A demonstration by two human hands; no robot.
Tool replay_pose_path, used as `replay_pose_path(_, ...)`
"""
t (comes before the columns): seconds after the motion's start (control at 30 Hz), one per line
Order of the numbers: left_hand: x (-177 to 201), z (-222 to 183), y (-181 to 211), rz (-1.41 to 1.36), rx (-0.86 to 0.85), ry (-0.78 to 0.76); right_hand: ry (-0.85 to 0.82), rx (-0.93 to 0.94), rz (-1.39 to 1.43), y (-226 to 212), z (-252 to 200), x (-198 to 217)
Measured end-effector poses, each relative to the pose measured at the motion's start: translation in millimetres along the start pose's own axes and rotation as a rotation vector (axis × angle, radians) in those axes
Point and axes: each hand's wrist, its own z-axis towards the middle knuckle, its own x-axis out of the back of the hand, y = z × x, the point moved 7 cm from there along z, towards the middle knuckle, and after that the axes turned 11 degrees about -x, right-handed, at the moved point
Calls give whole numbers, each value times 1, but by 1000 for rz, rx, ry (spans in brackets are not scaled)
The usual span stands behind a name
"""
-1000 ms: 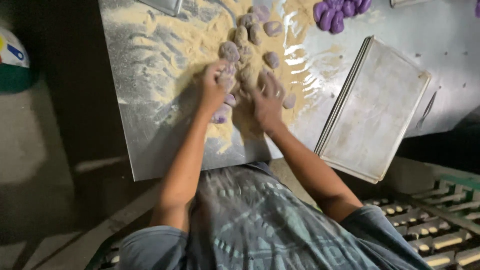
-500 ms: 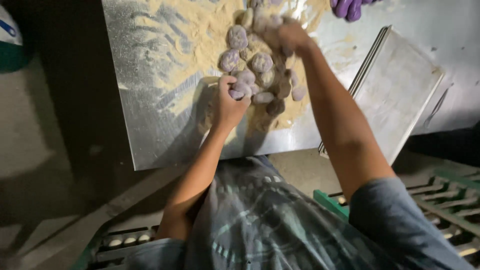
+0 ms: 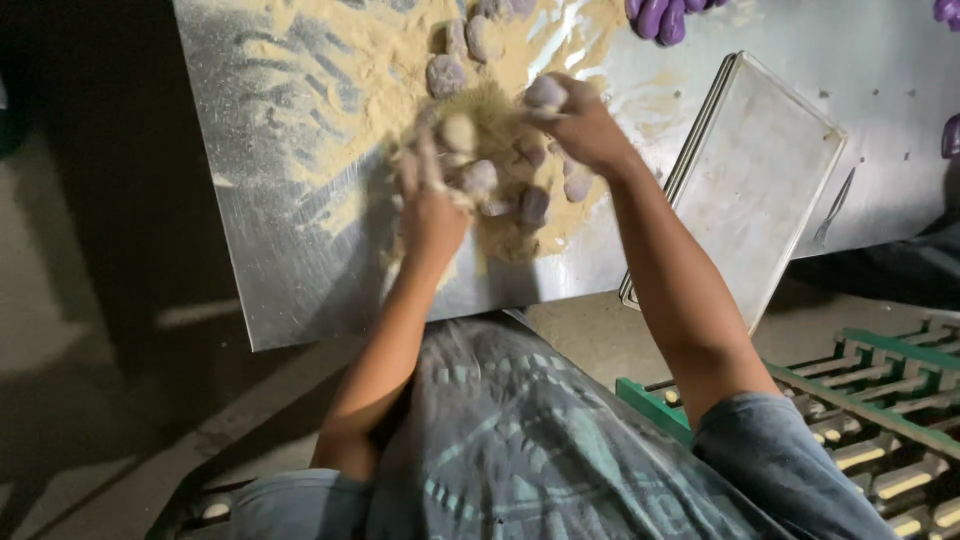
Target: Shaping purple dough into small round balls and placing them onto a baking tray.
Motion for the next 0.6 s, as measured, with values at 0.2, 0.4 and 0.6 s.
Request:
replay_pose_path(0.2, 13, 1, -18, -194, 569, -328, 178, -243, -131, 81, -1, 10)
replay_pose_path(0.4, 0, 13, -6, -226, 328, -409, 150, -30, -355, 38, -30, -5)
replay_pose_path(0.6, -3, 58, -21, 150, 239, -337, 469, 480, -737, -39, 27, 33)
